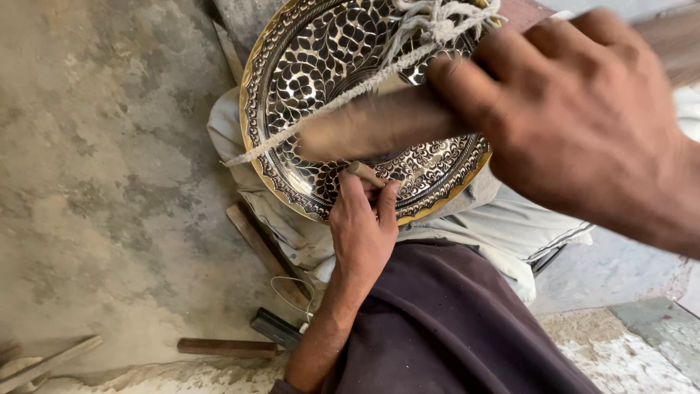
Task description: The person sits on the floor with an engraved decorative metal tray resting on a cloth pad, holds a small punch against the tray's surface with one hand, and strikes the punch with a wooden mallet held in the other hand, working across the patterned areas of the tray.
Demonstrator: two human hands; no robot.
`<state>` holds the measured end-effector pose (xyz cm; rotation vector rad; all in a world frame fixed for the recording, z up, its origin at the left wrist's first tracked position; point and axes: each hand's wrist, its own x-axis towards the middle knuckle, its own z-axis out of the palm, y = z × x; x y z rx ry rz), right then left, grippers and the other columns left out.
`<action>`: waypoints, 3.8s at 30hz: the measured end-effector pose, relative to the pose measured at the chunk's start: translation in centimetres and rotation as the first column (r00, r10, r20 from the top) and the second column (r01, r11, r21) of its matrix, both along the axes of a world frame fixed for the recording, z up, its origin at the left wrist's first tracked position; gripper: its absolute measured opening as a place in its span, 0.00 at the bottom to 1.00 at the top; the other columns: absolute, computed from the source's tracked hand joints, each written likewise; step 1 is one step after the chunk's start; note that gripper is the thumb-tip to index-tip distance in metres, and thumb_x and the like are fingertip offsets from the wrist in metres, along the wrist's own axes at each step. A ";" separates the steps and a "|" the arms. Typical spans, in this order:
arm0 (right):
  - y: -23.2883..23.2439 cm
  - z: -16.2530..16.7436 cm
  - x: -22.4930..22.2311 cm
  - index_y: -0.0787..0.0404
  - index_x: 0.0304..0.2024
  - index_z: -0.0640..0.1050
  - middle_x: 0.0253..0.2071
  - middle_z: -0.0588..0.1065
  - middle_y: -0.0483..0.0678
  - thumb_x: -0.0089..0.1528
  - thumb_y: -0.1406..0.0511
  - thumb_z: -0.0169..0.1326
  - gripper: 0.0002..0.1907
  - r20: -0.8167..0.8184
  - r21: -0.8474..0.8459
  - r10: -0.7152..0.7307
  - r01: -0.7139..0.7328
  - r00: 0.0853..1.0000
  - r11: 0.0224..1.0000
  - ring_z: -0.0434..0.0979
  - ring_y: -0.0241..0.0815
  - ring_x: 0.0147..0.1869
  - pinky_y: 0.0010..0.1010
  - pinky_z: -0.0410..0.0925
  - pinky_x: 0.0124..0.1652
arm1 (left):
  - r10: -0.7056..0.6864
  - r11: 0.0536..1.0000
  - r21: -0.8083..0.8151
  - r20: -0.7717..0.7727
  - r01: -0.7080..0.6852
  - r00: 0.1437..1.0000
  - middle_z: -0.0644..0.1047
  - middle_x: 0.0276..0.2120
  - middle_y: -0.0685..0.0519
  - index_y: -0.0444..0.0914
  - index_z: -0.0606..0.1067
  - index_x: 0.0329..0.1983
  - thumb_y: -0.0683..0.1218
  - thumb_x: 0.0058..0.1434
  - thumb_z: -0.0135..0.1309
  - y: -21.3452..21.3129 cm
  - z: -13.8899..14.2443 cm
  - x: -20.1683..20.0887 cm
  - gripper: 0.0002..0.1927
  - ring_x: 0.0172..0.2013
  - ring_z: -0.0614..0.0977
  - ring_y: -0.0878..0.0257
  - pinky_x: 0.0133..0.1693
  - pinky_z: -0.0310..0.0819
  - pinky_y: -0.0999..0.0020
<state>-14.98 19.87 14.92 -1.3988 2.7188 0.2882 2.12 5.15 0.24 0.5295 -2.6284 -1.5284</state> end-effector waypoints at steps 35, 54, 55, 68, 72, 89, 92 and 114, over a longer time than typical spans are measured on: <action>0.5 -1.9 0.7 0.44 0.56 0.76 0.37 0.79 0.42 0.67 0.55 0.52 0.15 -0.024 0.255 0.005 0.001 1.000 0.967 0.82 0.40 0.37 0.39 0.74 0.43 | -0.016 0.997 0.069 0.043 0.013 0.999 0.77 0.33 0.47 0.33 0.66 0.46 0.45 0.69 0.58 -0.6 0.1 0.0 0.14 0.32 0.84 0.52 0.33 0.76 0.58; -1.3 0.9 0.8 0.50 0.55 0.75 0.36 0.77 0.44 0.68 0.54 0.47 0.16 -0.008 0.378 -0.008 0.010 1.000 0.926 0.78 0.37 0.30 0.35 0.71 0.32 | -0.030 0.999 0.022 -0.009 0.030 1.000 0.77 0.34 0.46 0.33 0.67 0.48 0.46 0.71 0.57 -0.3 -0.1 0.1 0.15 0.33 0.83 0.53 0.34 0.77 0.59; -1.2 0.6 0.8 0.50 0.56 0.76 0.36 0.77 0.44 0.68 0.57 0.49 0.16 0.023 0.327 -0.053 0.043 0.998 0.944 0.78 0.38 0.32 0.35 0.71 0.34 | -0.032 0.999 0.003 -0.014 0.032 0.999 0.77 0.34 0.46 0.33 0.67 0.48 0.46 0.71 0.58 -0.3 -0.1 0.1 0.14 0.33 0.83 0.53 0.35 0.77 0.58; 0.8 -0.2 1.6 0.47 0.54 0.78 0.40 0.79 0.42 0.60 0.58 0.55 0.19 -0.097 0.222 0.049 -0.026 0.994 0.975 0.81 0.39 0.39 0.33 0.70 0.36 | -0.051 0.999 -0.004 -0.027 0.051 0.998 0.77 0.37 0.47 0.33 0.66 0.50 0.47 0.73 0.56 -0.2 0.1 0.3 0.14 0.38 0.84 0.53 0.38 0.78 0.60; 0.8 -0.7 1.6 0.40 0.56 0.78 0.39 0.77 0.35 0.59 0.52 0.55 0.21 -0.212 0.344 0.166 -0.085 0.963 0.935 0.79 0.31 0.39 0.29 0.67 0.37 | 0.024 0.998 0.060 -0.023 -0.023 0.999 0.78 0.36 0.46 0.31 0.67 0.50 0.45 0.70 0.57 -0.1 0.2 0.5 0.15 0.34 0.85 0.57 0.33 0.82 0.67; 0.3 -0.5 1.0 0.57 0.51 0.79 0.35 0.76 0.51 0.64 0.59 0.61 0.15 -0.072 0.086 0.084 -0.078 0.994 0.993 0.77 0.43 0.39 0.35 0.72 0.38 | 0.060 0.995 0.076 0.106 -0.068 0.993 0.81 0.36 0.48 0.31 0.68 0.47 0.45 0.69 0.58 -1.1 0.7 0.1 0.14 0.35 0.87 0.62 0.33 0.85 0.71; 2.1 -1.2 1.3 0.54 0.56 0.79 0.36 0.75 0.47 0.59 0.63 0.61 0.22 -0.105 0.243 0.038 -0.011 0.994 0.970 0.75 0.39 0.36 0.31 0.72 0.39 | 0.019 0.984 0.176 0.025 -0.023 1.000 0.81 0.38 0.48 0.30 0.67 0.51 0.45 0.70 0.58 -1.7 1.2 0.0 0.16 0.39 0.87 0.62 0.37 0.86 0.71; 2.3 -3.7 0.1 0.59 0.59 0.76 0.37 0.78 0.54 0.55 0.74 0.64 0.29 0.219 -0.062 -0.196 0.214 0.956 0.975 0.80 0.53 0.42 0.42 0.73 0.42 | -0.129 0.988 0.085 0.001 0.129 0.992 0.77 0.34 0.51 0.33 0.68 0.50 0.44 0.69 0.59 -1.8 -0.3 -0.4 0.14 0.33 0.84 0.60 0.35 0.79 0.64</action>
